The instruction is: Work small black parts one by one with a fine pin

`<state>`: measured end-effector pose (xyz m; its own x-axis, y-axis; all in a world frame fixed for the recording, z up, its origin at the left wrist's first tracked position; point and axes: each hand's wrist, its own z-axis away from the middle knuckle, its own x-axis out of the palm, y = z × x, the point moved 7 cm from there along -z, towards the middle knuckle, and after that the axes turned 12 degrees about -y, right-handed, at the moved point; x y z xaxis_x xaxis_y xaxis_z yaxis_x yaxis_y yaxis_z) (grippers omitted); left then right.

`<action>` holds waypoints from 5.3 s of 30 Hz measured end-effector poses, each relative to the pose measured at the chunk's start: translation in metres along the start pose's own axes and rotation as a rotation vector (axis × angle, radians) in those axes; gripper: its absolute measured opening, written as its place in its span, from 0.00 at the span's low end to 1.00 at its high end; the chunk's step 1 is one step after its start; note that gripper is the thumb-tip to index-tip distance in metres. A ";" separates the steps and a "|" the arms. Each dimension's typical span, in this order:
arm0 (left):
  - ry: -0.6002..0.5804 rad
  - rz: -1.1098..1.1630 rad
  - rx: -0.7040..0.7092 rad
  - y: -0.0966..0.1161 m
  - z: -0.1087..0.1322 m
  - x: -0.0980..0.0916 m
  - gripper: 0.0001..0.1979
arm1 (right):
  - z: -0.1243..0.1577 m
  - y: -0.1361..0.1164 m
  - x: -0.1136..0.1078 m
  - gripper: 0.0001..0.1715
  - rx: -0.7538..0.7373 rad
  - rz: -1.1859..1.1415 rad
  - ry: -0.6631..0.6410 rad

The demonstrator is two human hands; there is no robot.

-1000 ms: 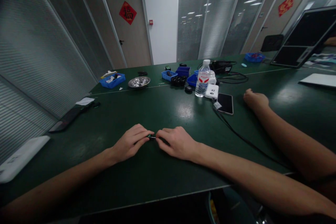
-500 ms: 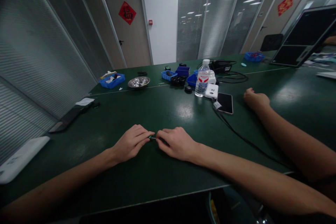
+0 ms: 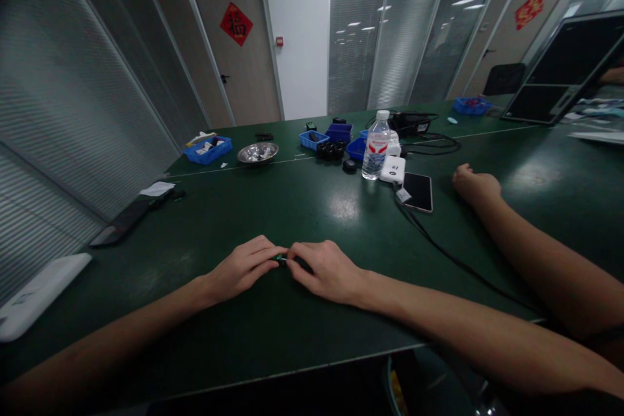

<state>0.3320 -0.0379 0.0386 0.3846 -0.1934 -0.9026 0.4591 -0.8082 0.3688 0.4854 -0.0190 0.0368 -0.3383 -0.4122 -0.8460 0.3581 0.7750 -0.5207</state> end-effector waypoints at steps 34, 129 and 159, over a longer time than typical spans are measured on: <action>-0.034 0.125 0.038 -0.001 0.002 0.001 0.24 | 0.001 -0.001 0.000 0.08 -0.039 -0.104 0.039; 0.067 -0.218 -0.835 -0.198 0.143 -0.084 0.24 | -0.002 0.027 -0.010 0.13 0.056 -0.038 0.029; 0.025 -0.545 -1.201 -0.237 0.272 -0.143 0.22 | -0.004 0.027 -0.008 0.12 0.066 -0.025 0.019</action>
<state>-0.0493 0.0297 0.0195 -0.0657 0.0187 -0.9977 0.9743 0.2172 -0.0600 0.4948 0.0073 0.0300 -0.3639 -0.4219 -0.8304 0.4056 0.7308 -0.5490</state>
